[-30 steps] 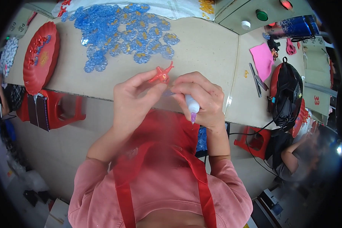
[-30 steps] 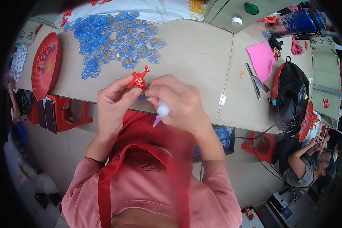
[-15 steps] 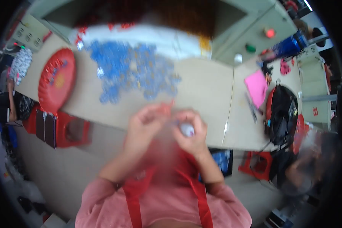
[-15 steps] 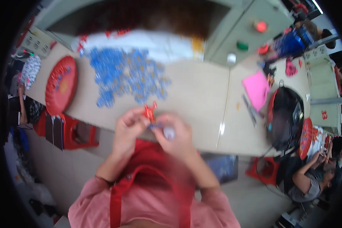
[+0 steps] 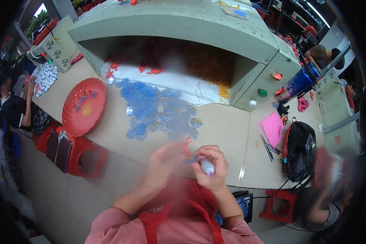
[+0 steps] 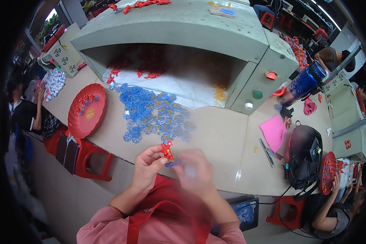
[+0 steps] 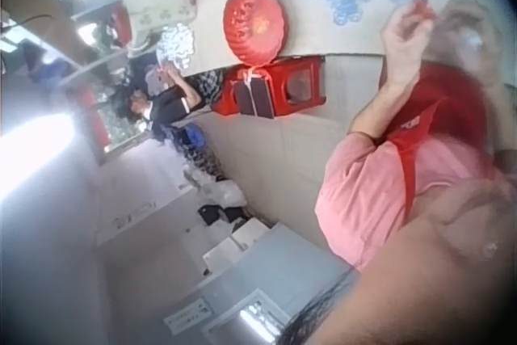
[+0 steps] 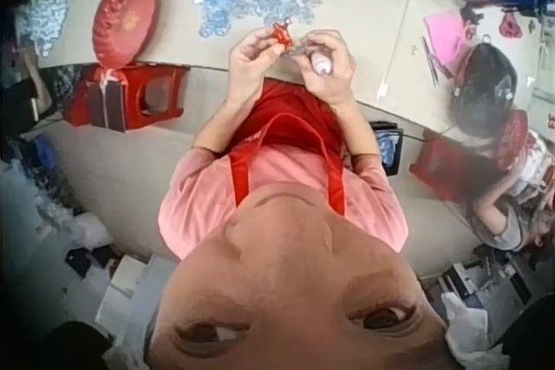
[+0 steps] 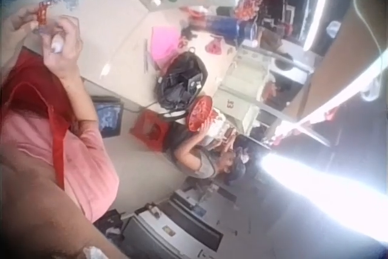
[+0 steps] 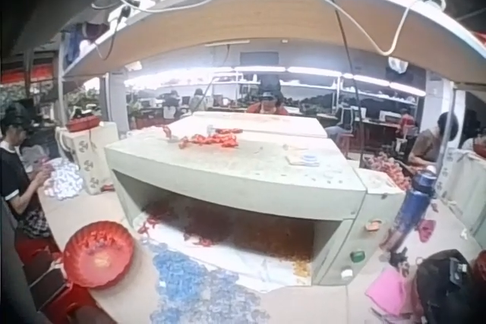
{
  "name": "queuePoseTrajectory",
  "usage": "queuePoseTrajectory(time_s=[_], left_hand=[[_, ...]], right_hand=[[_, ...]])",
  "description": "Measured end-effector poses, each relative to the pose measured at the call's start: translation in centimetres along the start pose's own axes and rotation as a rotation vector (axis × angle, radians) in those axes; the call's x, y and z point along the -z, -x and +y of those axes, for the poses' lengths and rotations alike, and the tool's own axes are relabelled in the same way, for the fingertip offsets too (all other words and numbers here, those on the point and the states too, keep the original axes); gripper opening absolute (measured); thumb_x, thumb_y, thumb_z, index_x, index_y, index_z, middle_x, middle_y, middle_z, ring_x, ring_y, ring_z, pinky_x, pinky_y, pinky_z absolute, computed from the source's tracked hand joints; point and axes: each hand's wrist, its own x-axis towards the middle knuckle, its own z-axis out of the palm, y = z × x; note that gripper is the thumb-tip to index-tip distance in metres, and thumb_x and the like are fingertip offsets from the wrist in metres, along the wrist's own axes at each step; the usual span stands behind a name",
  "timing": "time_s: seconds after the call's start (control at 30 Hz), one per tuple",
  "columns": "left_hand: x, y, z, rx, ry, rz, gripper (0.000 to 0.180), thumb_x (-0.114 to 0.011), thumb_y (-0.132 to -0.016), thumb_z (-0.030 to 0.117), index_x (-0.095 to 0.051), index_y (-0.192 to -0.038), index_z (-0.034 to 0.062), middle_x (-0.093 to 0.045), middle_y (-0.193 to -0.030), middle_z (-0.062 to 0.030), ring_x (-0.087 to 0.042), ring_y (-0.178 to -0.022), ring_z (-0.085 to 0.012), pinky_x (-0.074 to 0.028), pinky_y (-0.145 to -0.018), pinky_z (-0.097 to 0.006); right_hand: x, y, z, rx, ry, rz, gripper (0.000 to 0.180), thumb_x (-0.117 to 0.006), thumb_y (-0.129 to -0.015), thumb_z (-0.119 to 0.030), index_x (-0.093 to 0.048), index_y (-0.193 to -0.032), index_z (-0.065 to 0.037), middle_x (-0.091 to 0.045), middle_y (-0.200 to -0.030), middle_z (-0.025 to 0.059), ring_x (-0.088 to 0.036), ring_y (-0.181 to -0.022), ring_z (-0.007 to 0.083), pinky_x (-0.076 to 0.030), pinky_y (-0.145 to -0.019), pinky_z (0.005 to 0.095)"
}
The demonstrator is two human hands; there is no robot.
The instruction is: The person assembles figurines by applying glue to figurine parts and bases with a glue bottle, attaching the figurines to the bases, and placing the assembled figurines into a tray.
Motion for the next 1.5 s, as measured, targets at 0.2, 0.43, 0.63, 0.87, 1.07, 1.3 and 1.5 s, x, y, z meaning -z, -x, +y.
queuePoseTrajectory(time_s=[0.2, 0.43, 0.63, 0.87, 1.07, 1.3, 1.5], left_hand=[[0.1, 0.2, 1.0, -0.098, 0.004, -0.089, 0.035, -0.058, -0.076, 0.003, -0.049, -0.11, -0.0048, -0.059, -0.099, -0.0126, -0.058, -0.092, -0.0189, -0.044, -0.085, -0.033], [-0.2, -1.1, 0.4, -0.181, 0.037, -0.201, 0.04, -0.063, -0.077, 0.013, -0.048, -0.11, -0.0053, -0.057, -0.1, -0.0153, -0.057, -0.094, -0.0239, -0.044, -0.086, -0.036], [-0.2, 0.5, 1.1, -0.214, 0.013, -0.221, 0.038, -0.061, -0.077, 0.007, -0.049, -0.111, -0.0049, -0.059, -0.096, -0.0133, -0.058, -0.089, -0.0202, -0.046, -0.082, -0.032], [0.4, 0.8, -0.1, -0.063, -0.06, -0.205, 0.036, -0.054, -0.077, -0.007, -0.049, -0.112, -0.0081, -0.056, -0.109, -0.0131, -0.055, -0.097, -0.0167, -0.044, -0.087, -0.031], [-0.3, 1.0, 0.5, -0.045, -0.035, -0.203, 0.04, -0.053, -0.077, -0.006, -0.047, -0.117, -0.0076, -0.054, -0.113, -0.0137, -0.054, -0.1, -0.0165, -0.043, -0.088, -0.031], [-4.1, 0.0, 0.3, -0.043, 0.003, -0.304, 0.041, -0.055, -0.078, -0.003, -0.047, -0.119, -0.0061, -0.055, -0.111, -0.0112, -0.053, -0.098, -0.0139, -0.043, -0.086, -0.029], [-8.0, -1.0, -0.6, -0.021, 0.008, -0.461, 0.039, -0.056, -0.079, -0.002, -0.048, -0.117, -0.005, -0.056, -0.11, -0.0111, -0.054, -0.097, -0.0142, -0.043, -0.085, -0.029]], right_hand=[[-0.2, -0.2, -0.6, -0.089, -0.19, 0.076, 0.034, -0.067, -0.062, 0.007, -0.052, -0.091, 0.0, -0.059, -0.085, 0.014, -0.06, -0.071, 0.0224, -0.049, -0.059, 0.028], [0.6, -0.9, -0.4, 0.194, 0.011, -0.021, 0.029, -0.062, -0.065, 0.009, -0.05, -0.09, -0.002, -0.058, -0.083, 0.0164, -0.06, -0.071, 0.0207, -0.049, -0.06, 0.027], [0.8, -0.2, -1.7, 0.255, 0.047, 0.027, 0.026, -0.062, -0.065, 0.006, -0.053, -0.088, -0.004, -0.06, -0.08, 0.0135, -0.061, -0.069, 0.023, -0.05, -0.057, 0.0281], [0.8, 0.7, -1.7, 0.285, 0.149, 0.064, 0.028, -0.062, -0.063, 0.006, -0.049, -0.086, -0.003, -0.06, -0.076, 0.0152, -0.059, -0.065, 0.022, -0.049, -0.058, 0.0278], [1.2, 0.3, -1.9, 0.288, 0.154, 0.053, 0.032, -0.064, -0.063, 0.008, -0.047, -0.088, -0.003, -0.059, -0.076, 0.0153, -0.059, -0.065, 0.0211, -0.049, -0.058, 0.0276], [4.5, 0.4, -1.3, 0.305, 0.178, 0.148, 0.034, -0.064, -0.065, 0.006, -0.045, -0.093, -0.003, -0.058, -0.079, 0.0151, -0.059, -0.068, 0.021, -0.049, -0.058, 0.0272], [9.0, 0.6, -2.3, 0.345, 0.307, 0.199, 0.035, -0.064, -0.069, 0.001, -0.044, -0.097, -0.004, -0.059, -0.079, 0.0152, -0.059, -0.067, 0.0218, -0.049, -0.058, 0.0277]])
